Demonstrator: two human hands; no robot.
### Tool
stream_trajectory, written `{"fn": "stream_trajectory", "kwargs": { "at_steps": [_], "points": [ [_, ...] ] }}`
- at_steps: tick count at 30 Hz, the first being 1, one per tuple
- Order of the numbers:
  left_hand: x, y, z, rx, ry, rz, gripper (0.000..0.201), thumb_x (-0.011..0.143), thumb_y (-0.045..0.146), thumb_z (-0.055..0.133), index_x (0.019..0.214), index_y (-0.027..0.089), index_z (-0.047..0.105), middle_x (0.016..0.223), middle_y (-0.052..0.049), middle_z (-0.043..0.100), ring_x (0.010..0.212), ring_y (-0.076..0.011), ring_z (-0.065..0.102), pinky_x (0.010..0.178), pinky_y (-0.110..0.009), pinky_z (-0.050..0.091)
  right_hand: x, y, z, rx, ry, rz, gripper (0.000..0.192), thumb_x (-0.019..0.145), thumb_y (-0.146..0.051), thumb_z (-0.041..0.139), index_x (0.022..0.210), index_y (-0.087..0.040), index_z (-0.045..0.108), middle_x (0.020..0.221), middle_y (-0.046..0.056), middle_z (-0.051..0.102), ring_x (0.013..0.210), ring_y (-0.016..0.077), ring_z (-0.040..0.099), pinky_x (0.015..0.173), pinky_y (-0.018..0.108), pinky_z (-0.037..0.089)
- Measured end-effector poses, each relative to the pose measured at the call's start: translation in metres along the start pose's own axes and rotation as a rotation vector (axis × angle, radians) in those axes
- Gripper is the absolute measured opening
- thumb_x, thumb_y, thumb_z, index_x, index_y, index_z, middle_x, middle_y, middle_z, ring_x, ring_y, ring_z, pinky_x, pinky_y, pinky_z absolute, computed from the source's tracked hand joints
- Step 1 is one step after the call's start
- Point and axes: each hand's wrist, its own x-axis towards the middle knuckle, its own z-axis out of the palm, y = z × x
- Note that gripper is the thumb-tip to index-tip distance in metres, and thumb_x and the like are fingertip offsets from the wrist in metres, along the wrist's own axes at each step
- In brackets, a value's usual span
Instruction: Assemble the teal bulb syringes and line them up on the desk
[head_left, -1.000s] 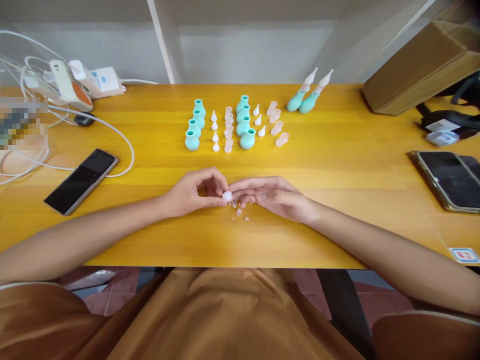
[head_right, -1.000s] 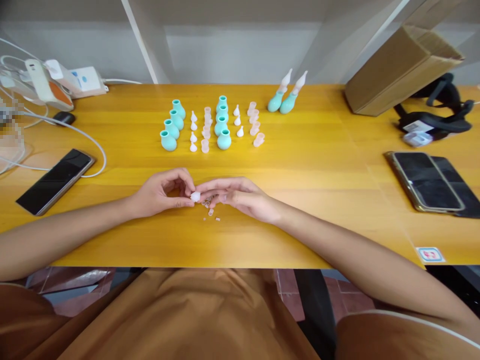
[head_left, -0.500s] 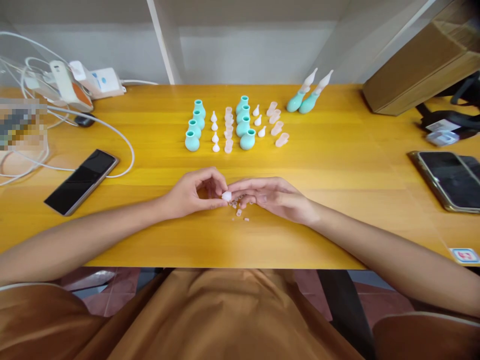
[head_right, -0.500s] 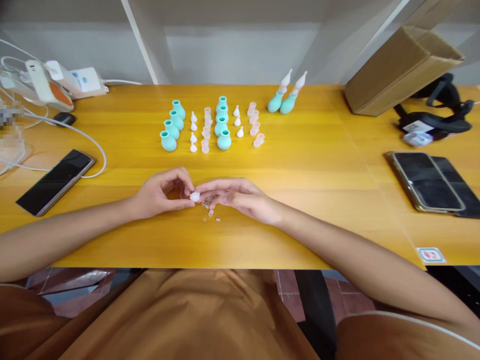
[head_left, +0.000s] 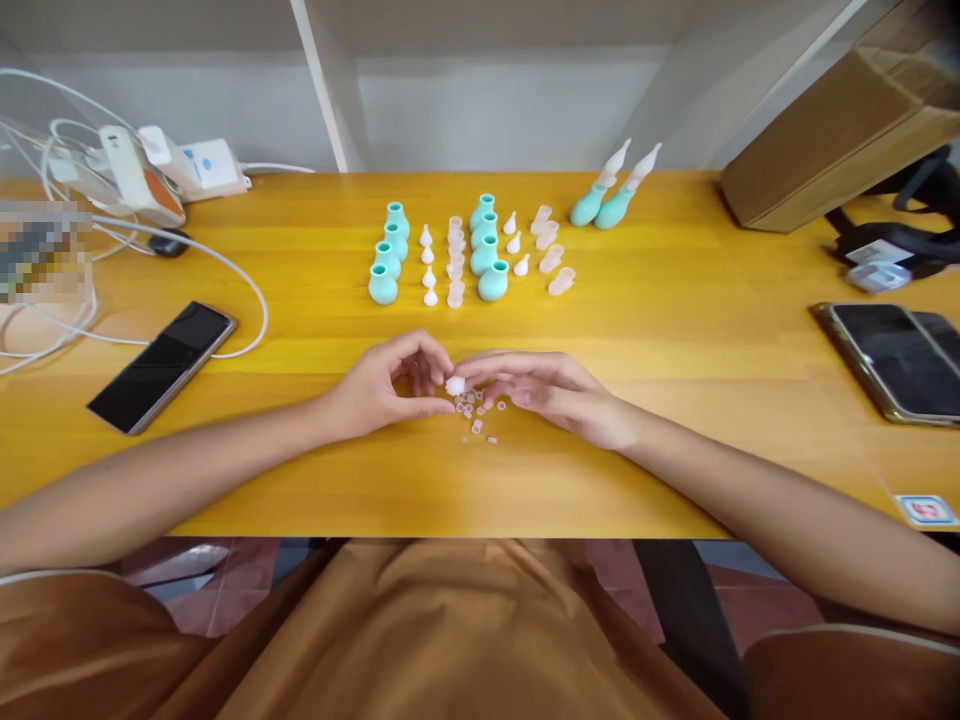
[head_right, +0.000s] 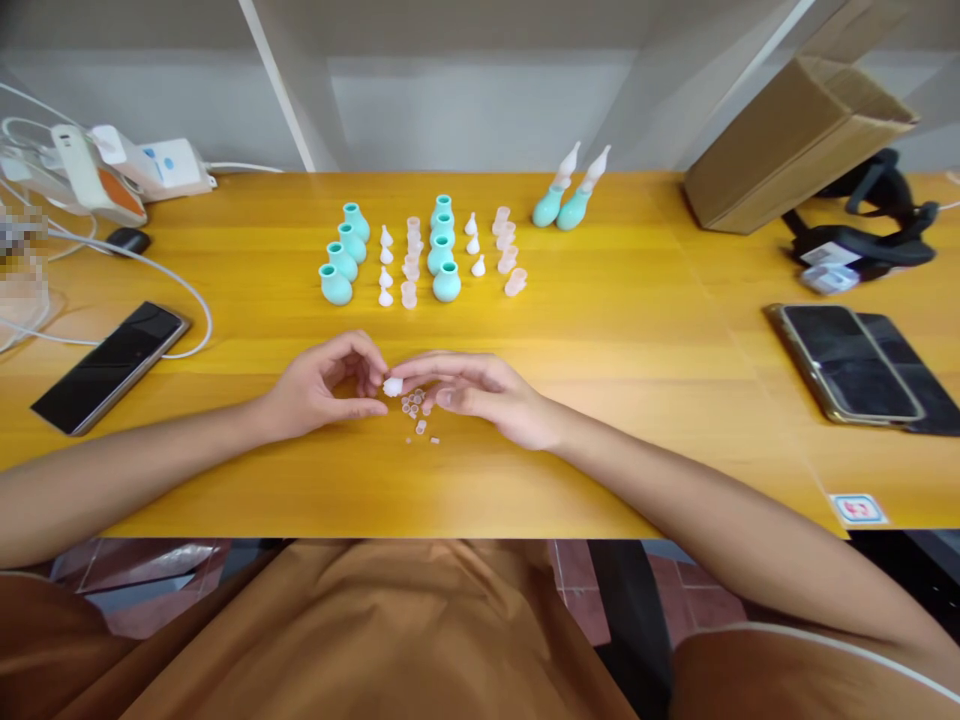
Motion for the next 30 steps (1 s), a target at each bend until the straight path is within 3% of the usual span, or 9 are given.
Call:
{"fn": "stream_trajectory", "kwargs": {
  "at_steps": [4, 8, 14, 17, 23, 26, 30],
  "points": [
    [0.002, -0.001, 0.001, -0.012, 0.093, -0.047, 0.039, 0.092, 0.048, 0.087, 0.107, 0.020, 0.064, 0.098, -0.002, 0.070, 0.087, -0.0145, 0.067, 0.078, -0.027, 0.055, -0.001, -0.005, 0.001, -0.353, -0.025, -0.180, 0.044, 0.109, -0.034, 0.064, 0.152, -0.027, 0.068, 0.158, 0.014, 0.065, 0.141, 0.0294, 0.065, 0.109, 0.043, 0.060],
    [0.001, -0.001, 0.001, 0.041, 0.047, -0.074, 0.040, 0.088, 0.042, 0.089, 0.109, 0.020, 0.063, 0.097, -0.002, 0.073, 0.083, -0.0141, 0.068, 0.075, -0.028, 0.055, -0.001, -0.003, 0.006, -0.643, -0.074, -0.343, 0.053, 0.108, -0.027, 0.060, 0.162, -0.027, 0.057, 0.159, 0.016, 0.062, 0.147, 0.0299, 0.061, 0.122, 0.050, 0.052],
    [-0.001, 0.002, 0.001, 0.156, -0.011, 0.004, 0.032, 0.087, 0.028, 0.085, 0.109, 0.021, 0.063, 0.097, -0.001, 0.073, 0.081, -0.0136, 0.069, 0.076, -0.027, 0.058, 0.000, 0.000, 0.012, -0.802, -0.116, -0.412, 0.063, 0.102, -0.016, 0.061, 0.164, -0.023, 0.053, 0.160, 0.019, 0.060, 0.139, 0.0299, 0.064, 0.117, 0.052, 0.054],
    [-0.001, 0.001, 0.002, 0.222, -0.010, 0.062, 0.029, 0.087, 0.021, 0.080, 0.111, 0.021, 0.065, 0.093, 0.001, 0.071, 0.078, -0.0128, 0.067, 0.076, -0.026, 0.057, 0.001, -0.003, 0.012, -0.791, -0.094, -0.407, 0.059, 0.104, -0.017, 0.059, 0.162, -0.024, 0.055, 0.160, 0.018, 0.060, 0.141, 0.0292, 0.063, 0.118, 0.051, 0.053],
    [0.000, 0.003, 0.002, 0.398, 0.012, 0.143, 0.013, 0.094, 0.023, 0.074, 0.106, 0.020, 0.073, 0.095, -0.002, 0.068, 0.075, -0.0118, 0.065, 0.074, -0.026, 0.057, 0.002, -0.011, 0.004, -0.747, 0.139, -0.345, 0.035, 0.107, -0.024, 0.059, 0.138, -0.033, 0.073, 0.138, 0.010, 0.075, 0.128, 0.0287, 0.071, 0.112, 0.050, 0.057],
    [0.001, 0.004, 0.001, 0.431, 0.003, 0.159, 0.009, 0.097, 0.026, 0.072, 0.103, 0.021, 0.076, 0.097, -0.004, 0.070, 0.077, -0.0124, 0.066, 0.076, -0.026, 0.057, 0.004, -0.010, -0.005, -0.737, 0.282, -0.319, 0.019, 0.106, -0.028, 0.062, 0.114, -0.030, 0.079, 0.115, 0.009, 0.079, 0.105, 0.0279, 0.073, 0.096, 0.048, 0.061],
    [0.000, 0.004, 0.000, 0.429, 0.032, 0.137, 0.010, 0.099, 0.029, 0.073, 0.103, 0.020, 0.076, 0.098, -0.004, 0.071, 0.078, -0.0126, 0.068, 0.077, -0.027, 0.058, 0.007, -0.007, -0.015, -0.700, 0.442, -0.282, 0.011, 0.101, -0.026, 0.065, 0.096, -0.027, 0.075, 0.095, 0.007, 0.070, 0.082, 0.0230, 0.064, 0.075, 0.040, 0.055]
  ]
}}
